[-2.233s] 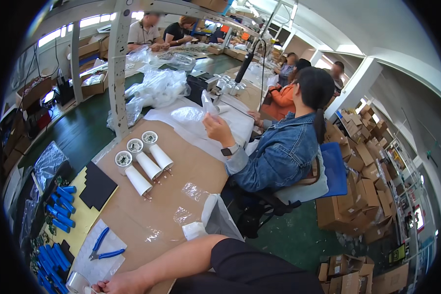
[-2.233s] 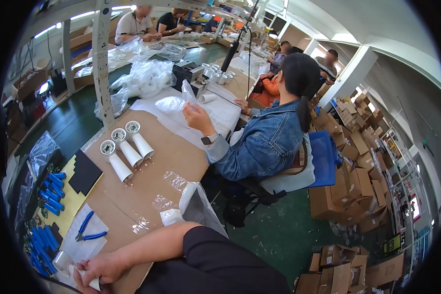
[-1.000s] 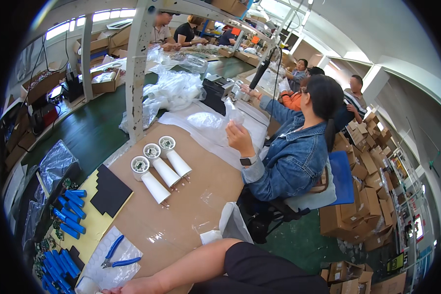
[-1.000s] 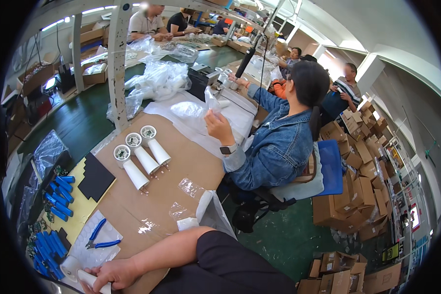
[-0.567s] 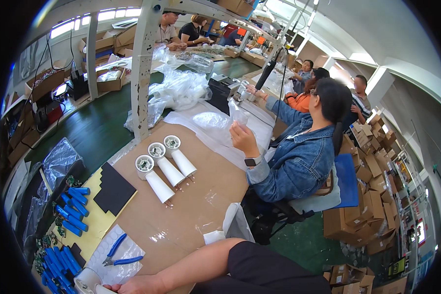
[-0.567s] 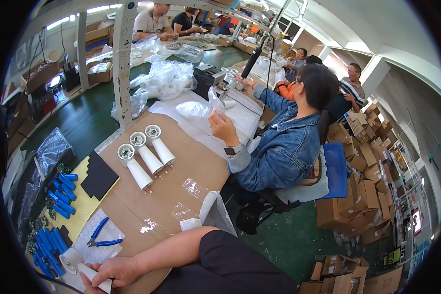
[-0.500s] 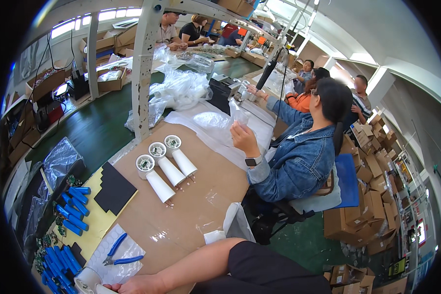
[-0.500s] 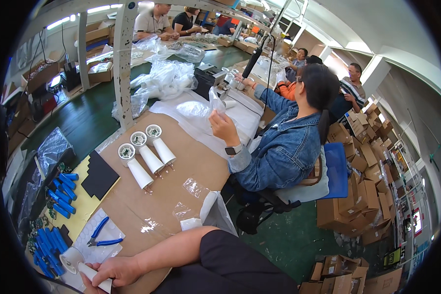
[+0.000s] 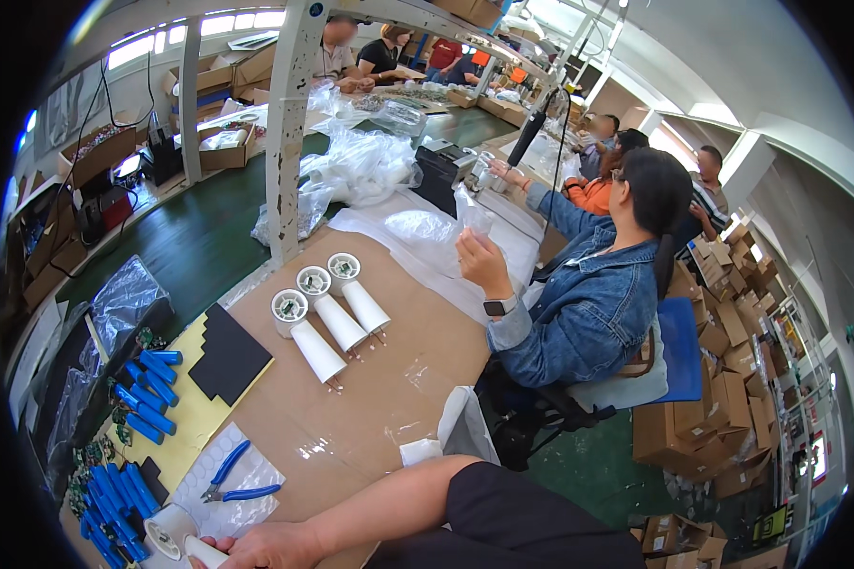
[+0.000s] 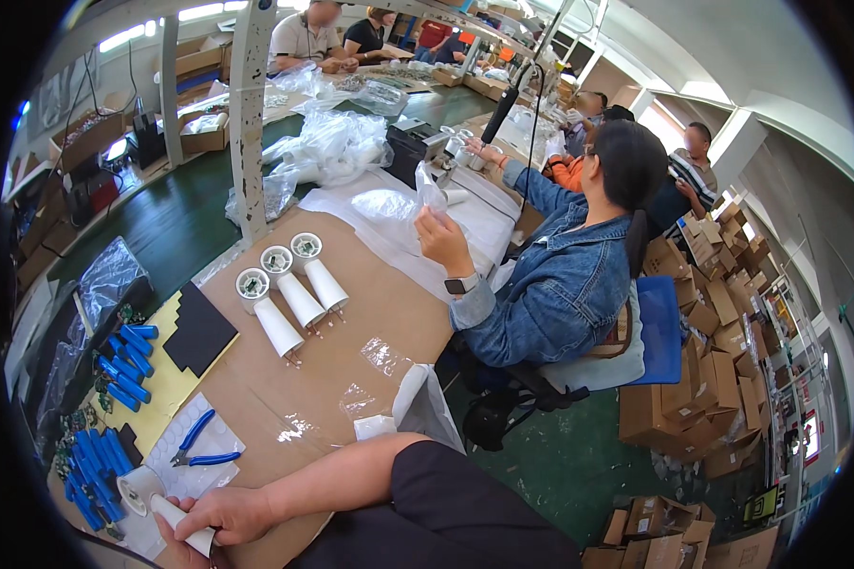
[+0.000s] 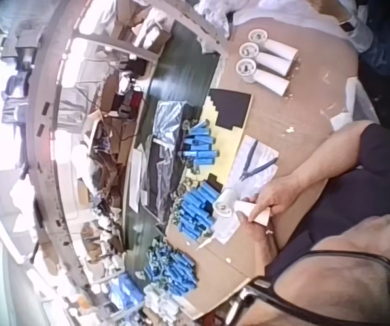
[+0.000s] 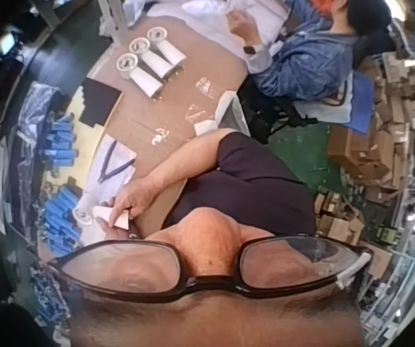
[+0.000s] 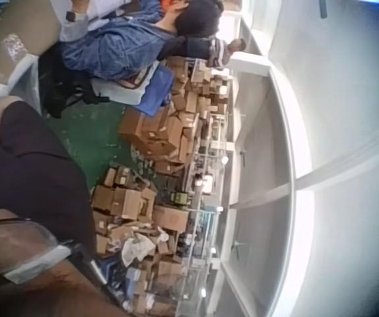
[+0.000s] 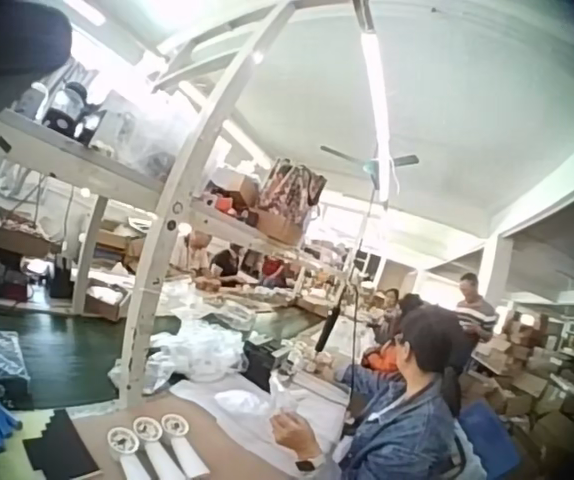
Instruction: Assembling electronic components by inserting parts into white plastic housings and wrapping them in protective paper.
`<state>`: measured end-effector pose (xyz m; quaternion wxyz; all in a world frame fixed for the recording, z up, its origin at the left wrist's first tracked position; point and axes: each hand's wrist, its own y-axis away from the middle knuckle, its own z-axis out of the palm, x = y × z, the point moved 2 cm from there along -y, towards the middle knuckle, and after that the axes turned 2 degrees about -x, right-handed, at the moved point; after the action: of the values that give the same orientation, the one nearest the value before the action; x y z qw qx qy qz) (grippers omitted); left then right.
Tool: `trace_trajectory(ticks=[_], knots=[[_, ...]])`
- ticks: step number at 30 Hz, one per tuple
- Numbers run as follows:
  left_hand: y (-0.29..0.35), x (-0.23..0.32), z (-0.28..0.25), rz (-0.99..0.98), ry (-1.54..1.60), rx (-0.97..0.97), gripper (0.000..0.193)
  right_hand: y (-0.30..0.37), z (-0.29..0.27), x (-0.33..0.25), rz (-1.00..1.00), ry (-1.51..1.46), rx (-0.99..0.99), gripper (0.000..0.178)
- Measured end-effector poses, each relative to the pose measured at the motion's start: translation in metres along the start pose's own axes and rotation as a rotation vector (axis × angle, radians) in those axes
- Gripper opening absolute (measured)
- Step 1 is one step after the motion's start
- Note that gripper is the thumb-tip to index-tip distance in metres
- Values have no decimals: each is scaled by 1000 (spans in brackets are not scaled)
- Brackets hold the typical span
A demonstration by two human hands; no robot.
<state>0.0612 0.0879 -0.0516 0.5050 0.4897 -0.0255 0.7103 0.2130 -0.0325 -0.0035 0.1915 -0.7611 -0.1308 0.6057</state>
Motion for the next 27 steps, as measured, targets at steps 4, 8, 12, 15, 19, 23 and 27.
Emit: trace_trajectory(ticks=[4,8,12,15,19,23,27], knots=[[2,5,8,-62,-43,39,62,0,-1,-2,57,-27,-11,52],[1,4,8,-96,-73,75,63,2,3,5,-76,21,31,54],[1,0,-1,-22,-32,11,63,2,2,3,-22,12,16,56],[3,-4,-2,24,-2,10,63,2,1,2,-17,5,12,56],[4,-7,-4,50,19,10,62,1,0,0,-3,5,4,56],[3,-8,-6,64,29,15,62,0,-1,-2,-7,12,-6,56],[3,-10,-6,68,38,18,61,0,-2,-3,31,11,-6,57]])
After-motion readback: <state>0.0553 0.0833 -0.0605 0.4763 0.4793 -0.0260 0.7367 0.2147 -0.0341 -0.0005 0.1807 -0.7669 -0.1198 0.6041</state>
